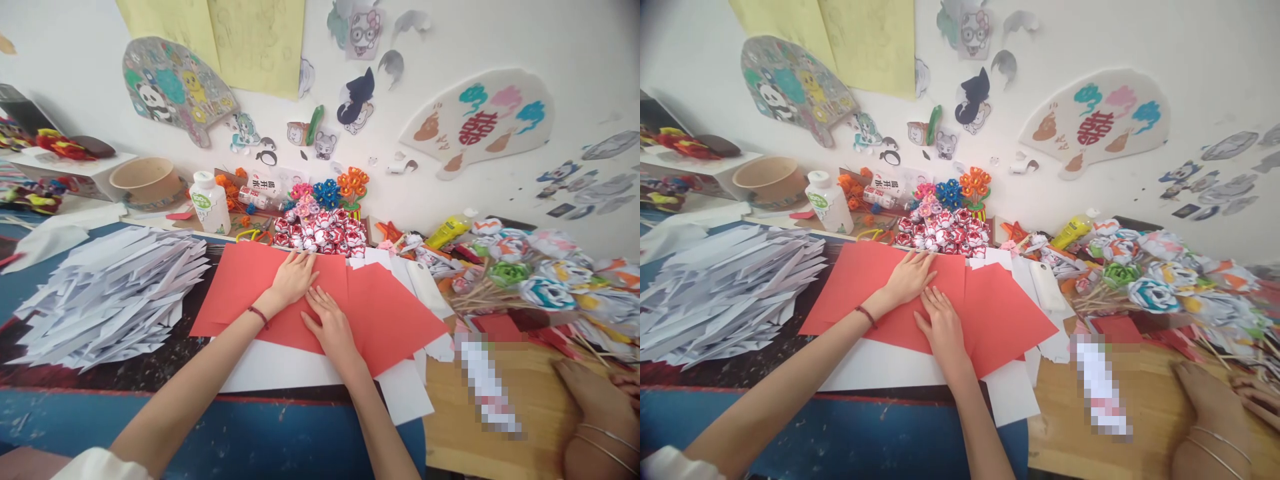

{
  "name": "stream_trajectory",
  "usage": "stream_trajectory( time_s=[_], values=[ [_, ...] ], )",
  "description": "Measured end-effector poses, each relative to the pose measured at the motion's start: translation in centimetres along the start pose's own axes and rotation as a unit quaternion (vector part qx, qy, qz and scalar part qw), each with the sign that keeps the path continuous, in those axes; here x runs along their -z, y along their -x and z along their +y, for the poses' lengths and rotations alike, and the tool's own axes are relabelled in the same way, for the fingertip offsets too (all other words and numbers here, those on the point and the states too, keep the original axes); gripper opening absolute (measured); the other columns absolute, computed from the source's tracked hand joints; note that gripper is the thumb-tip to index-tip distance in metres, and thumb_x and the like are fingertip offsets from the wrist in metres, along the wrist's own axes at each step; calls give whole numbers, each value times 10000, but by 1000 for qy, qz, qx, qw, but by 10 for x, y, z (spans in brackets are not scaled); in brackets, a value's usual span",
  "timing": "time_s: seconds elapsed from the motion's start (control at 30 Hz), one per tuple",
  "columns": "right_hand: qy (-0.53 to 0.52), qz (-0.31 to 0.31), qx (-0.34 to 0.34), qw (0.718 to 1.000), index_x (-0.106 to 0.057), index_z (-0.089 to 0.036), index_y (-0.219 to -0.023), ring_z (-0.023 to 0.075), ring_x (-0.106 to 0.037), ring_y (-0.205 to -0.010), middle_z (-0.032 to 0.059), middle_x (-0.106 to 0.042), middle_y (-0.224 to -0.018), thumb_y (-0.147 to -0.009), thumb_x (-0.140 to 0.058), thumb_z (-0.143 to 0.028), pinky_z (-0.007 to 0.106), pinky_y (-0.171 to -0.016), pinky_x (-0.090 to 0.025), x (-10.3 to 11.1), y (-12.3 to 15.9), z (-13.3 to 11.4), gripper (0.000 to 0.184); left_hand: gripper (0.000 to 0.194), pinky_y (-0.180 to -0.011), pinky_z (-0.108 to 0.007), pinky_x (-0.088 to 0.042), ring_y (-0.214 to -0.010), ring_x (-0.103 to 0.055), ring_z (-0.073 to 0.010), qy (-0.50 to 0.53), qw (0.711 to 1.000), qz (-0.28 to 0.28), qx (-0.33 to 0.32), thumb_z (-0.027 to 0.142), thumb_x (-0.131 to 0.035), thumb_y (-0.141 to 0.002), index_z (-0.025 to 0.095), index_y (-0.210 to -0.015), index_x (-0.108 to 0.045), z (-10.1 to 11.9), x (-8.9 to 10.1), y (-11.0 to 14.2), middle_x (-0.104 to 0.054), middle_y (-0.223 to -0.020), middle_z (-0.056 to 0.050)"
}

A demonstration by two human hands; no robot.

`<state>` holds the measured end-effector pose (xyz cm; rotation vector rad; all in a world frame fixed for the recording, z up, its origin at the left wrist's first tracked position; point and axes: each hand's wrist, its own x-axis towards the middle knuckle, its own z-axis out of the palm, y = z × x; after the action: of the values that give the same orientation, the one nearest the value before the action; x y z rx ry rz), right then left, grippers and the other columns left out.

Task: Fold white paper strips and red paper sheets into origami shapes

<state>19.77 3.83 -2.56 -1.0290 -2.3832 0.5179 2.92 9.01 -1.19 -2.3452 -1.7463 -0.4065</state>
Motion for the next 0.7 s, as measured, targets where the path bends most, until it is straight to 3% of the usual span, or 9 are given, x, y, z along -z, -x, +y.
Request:
stream_trajectory(
  time_s=[0.2,0.4,0.7],
  values=[
    [-4,4,-2,1000,-513,-202,-1412,240,-417,-1389,67,-497,-1451,-953,-522,-294,469,-1164,-356,1,1,-1,468,513,-1186,-452,-247,-1361,-443,-252,1,1000,0,1,343,-349,-1011,56,-1431,-415,-8,15,31,-564,-1374,-184],
    [-17,6,-7,1000,-515,-226,-1410,237,-422,-1386,61,-511,-1440,-960,-519,-307,478,-1161,-358,3,2,-3,458,544,-1185,-453,-265,-1344,-471,-250,-18,999,-7,29,389,-347,-1013,112,-1481,-365,-15,43,102,-550,-1407,-143],
    [-25,11,-13,1000,-542,-217,-1389,239,-420,-1387,67,-518,-1434,-962,-520,-331,478,-1157,-365,2,3,-4,443,572,-1163,-489,-281,-1305,-511,-289,-94,991,-2,93,381,-381,-1000,67,-1478,-360,-18,80,202,-527,-1417,-188]
  ],
)
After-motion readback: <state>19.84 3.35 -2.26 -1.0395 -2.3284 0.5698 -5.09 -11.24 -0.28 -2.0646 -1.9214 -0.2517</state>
